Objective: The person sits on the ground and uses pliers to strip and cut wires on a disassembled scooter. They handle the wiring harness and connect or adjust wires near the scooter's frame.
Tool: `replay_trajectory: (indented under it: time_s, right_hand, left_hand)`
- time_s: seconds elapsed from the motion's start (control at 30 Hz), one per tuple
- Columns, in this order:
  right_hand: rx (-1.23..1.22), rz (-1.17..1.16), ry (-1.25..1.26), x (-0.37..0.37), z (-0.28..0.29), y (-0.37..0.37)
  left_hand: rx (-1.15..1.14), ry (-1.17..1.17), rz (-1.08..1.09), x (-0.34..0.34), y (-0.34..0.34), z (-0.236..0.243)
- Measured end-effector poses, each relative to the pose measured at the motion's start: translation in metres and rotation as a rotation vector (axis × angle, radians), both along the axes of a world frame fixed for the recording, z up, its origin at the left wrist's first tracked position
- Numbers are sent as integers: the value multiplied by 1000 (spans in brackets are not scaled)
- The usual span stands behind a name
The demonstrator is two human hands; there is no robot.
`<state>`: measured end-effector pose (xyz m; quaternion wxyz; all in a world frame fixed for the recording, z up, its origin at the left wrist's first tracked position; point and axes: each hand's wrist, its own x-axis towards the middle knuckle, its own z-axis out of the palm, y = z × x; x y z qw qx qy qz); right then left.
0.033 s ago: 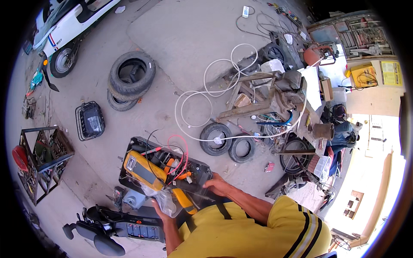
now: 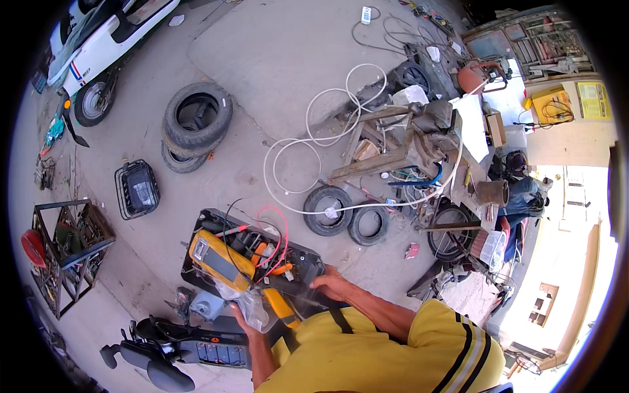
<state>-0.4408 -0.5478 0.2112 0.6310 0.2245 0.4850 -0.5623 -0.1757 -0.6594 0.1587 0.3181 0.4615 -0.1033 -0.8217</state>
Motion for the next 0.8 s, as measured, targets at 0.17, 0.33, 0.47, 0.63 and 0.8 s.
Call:
replay_trajectory:
  time_s: [0.17,0.33,0.47,0.63,0.8]
  right_hand:
    - [-135,-211,45,31,12,76]
    - [-223,-316,77,35,23,143]
    - [-235,-354,49,31,36,186]
    - [-231,-350,12,3,47,227]
    - [-282,-450,-116,-14,53,274]
  left_hand:
    - [48,121,-133,-9,25,13]
    - [-176,-145,-368,-20,63,10]
    - [-312,-390,-365,-61,91,75]
    - [-462,-292,-519,-99,111,103]
    - [-288,-443,-542,-113,155,133]
